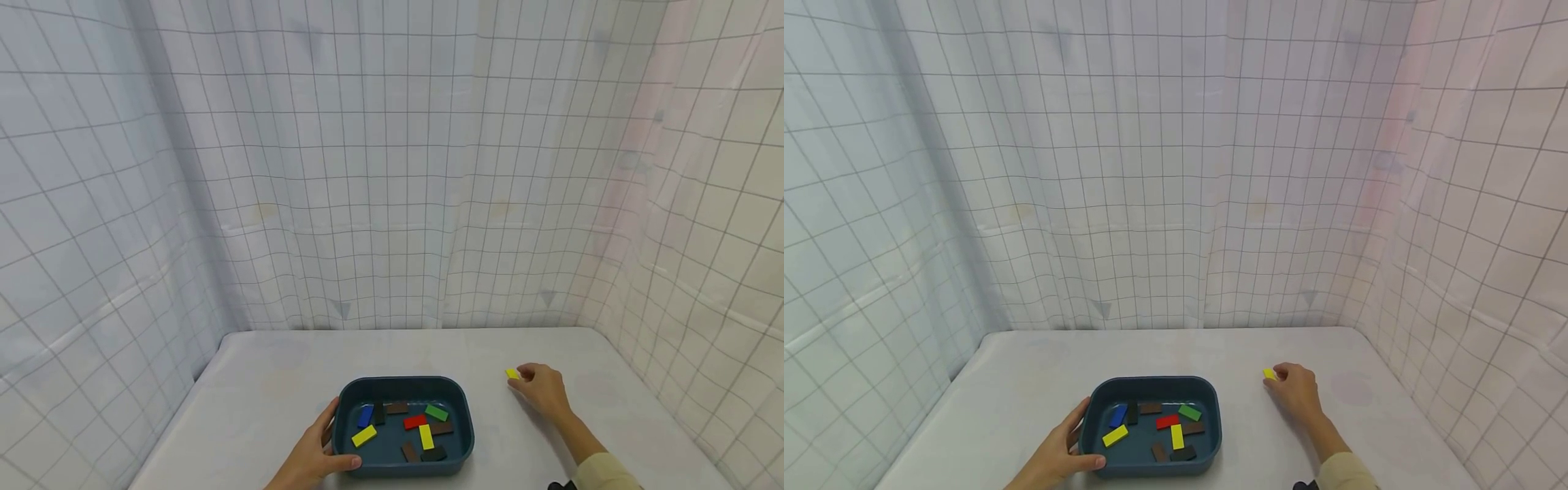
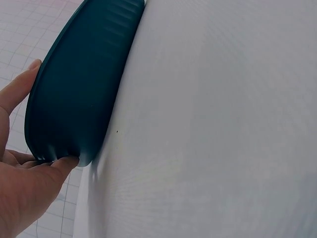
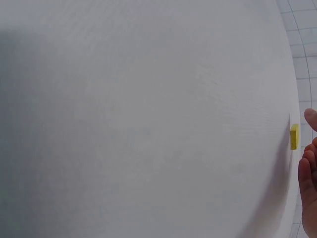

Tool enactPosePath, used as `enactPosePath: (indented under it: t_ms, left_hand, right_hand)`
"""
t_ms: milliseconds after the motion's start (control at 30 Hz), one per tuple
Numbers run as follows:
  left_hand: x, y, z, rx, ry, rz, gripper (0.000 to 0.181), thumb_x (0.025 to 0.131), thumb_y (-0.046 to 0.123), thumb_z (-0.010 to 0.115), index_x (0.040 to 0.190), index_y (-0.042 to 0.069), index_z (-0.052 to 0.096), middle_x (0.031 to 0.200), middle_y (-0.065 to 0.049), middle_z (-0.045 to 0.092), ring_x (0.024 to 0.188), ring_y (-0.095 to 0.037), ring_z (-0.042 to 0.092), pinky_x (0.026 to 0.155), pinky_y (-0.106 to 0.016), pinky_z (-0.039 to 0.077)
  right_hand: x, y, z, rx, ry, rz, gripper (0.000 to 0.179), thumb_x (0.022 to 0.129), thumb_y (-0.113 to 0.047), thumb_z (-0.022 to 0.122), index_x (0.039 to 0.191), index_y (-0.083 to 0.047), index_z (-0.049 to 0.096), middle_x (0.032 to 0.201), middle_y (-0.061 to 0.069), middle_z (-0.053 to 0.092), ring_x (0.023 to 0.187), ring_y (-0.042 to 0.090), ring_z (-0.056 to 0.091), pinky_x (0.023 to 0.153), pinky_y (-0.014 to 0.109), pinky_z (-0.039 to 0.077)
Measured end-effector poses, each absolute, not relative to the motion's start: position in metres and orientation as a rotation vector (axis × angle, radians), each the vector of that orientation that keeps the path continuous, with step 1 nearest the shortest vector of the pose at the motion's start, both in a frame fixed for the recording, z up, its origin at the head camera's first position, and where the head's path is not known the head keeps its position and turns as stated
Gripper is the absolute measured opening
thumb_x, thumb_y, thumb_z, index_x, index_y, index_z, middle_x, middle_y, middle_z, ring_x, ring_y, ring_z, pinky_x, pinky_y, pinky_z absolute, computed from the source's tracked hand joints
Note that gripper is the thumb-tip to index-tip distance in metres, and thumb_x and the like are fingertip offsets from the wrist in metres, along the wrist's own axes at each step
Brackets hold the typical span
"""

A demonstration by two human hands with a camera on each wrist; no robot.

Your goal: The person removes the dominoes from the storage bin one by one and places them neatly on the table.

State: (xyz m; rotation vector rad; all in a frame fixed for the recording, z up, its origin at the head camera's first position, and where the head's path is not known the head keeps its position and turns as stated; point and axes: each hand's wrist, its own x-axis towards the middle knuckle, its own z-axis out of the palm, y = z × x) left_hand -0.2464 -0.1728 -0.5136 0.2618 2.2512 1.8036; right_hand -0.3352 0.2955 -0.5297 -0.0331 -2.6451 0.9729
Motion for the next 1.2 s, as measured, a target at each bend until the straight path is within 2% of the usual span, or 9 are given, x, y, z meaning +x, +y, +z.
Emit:
enactPosePath:
  t_ms: [167,400,1000,1200]
  left_hand:
    - [-0.245,-0.174,-0.512,0.264,2.227,1.816,0.109,0.089,0.024,0.083,0.164,-0.004,0.009,0.165,-0.034,0.013,0.147,-0.053,0.026,0.108,-0.054,0.044]
    - [-0.245,-0.173,-0.512,0.258,2.232,1.807,0.110,0.089,0.026,0.083,0.164,-0.004,0.008,0.165,-0.034,0.013,0.147,-0.054,0.025,0.108,-0.055,0.044]
    - [-0.245,-0.173,-0.514,0.256,2.264,1.793,0.111,0.088,0.028,0.084,0.164,-0.003,0.009,0.165,-0.034,0.015,0.147,-0.053,0.027,0.107,-0.055,0.046]
    - [-0.245,-0.174,-0.512,0.269,2.227,1.820,0.110,0.089,0.025,0.084,0.165,-0.002,0.009,0.166,-0.033,0.012,0.148,-0.053,0.024,0.109,-0.054,0.044]
  right_hand:
    - [-0.336,0.291,-0.524,0.018,-2.645,1.013,0.034,0.085,-0.014,0.085,0.109,0.008,0.075,0.097,0.011,0.073,0.089,0.027,0.067,0.077,0.041,0.059]
    - [-0.339,0.279,-0.517,0.119,-2.626,1.104,0.037,0.088,-0.016,0.084,0.115,0.006,0.074,0.107,0.015,0.075,0.099,0.033,0.071,0.086,0.046,0.060]
    - [-0.338,0.229,-0.490,0.351,-2.554,1.141,0.030,0.086,-0.016,0.087,0.112,-0.003,0.078,0.106,0.009,0.076,0.095,0.024,0.071,0.086,0.037,0.060]
    - [-0.334,0.208,-0.478,0.514,-2.523,1.154,0.026,0.087,-0.013,0.086,0.111,-0.006,0.078,0.105,0.006,0.076,0.093,0.021,0.072,0.085,0.034,0.061]
